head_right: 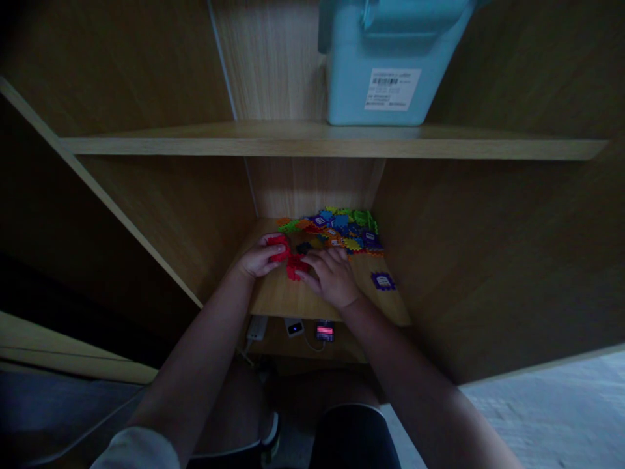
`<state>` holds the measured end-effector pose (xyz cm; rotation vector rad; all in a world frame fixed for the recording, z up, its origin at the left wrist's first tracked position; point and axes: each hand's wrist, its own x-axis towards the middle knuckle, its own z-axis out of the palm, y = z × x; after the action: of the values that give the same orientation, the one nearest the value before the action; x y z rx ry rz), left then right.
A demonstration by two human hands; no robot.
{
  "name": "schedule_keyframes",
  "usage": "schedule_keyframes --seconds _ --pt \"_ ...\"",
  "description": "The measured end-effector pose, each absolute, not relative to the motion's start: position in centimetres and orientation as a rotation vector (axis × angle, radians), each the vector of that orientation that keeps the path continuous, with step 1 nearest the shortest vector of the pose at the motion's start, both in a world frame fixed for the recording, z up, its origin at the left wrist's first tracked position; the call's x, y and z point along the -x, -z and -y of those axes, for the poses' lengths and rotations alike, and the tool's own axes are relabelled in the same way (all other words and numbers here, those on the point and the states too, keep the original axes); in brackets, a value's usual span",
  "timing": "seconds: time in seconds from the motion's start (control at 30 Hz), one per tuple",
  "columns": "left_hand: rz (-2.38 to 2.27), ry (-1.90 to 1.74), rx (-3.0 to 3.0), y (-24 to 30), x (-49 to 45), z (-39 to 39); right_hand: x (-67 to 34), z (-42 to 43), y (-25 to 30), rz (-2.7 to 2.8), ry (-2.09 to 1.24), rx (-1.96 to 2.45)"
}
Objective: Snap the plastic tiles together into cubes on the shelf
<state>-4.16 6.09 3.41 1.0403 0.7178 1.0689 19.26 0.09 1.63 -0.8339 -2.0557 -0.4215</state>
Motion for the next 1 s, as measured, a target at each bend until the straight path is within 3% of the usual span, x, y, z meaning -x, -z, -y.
schedule_keyframes --seconds 0.27,1.0 --pt "-0.648 -1.219 -0.997 -4.3 4.0 -6.1 -17.9 -0.9 -3.2 1.972 0.404 0.899" --pt "-0.612 -1.066 -1.147 -4.3 3.3 -5.3 -17.0 -1.3 -1.9 1.881 0.315 0.864"
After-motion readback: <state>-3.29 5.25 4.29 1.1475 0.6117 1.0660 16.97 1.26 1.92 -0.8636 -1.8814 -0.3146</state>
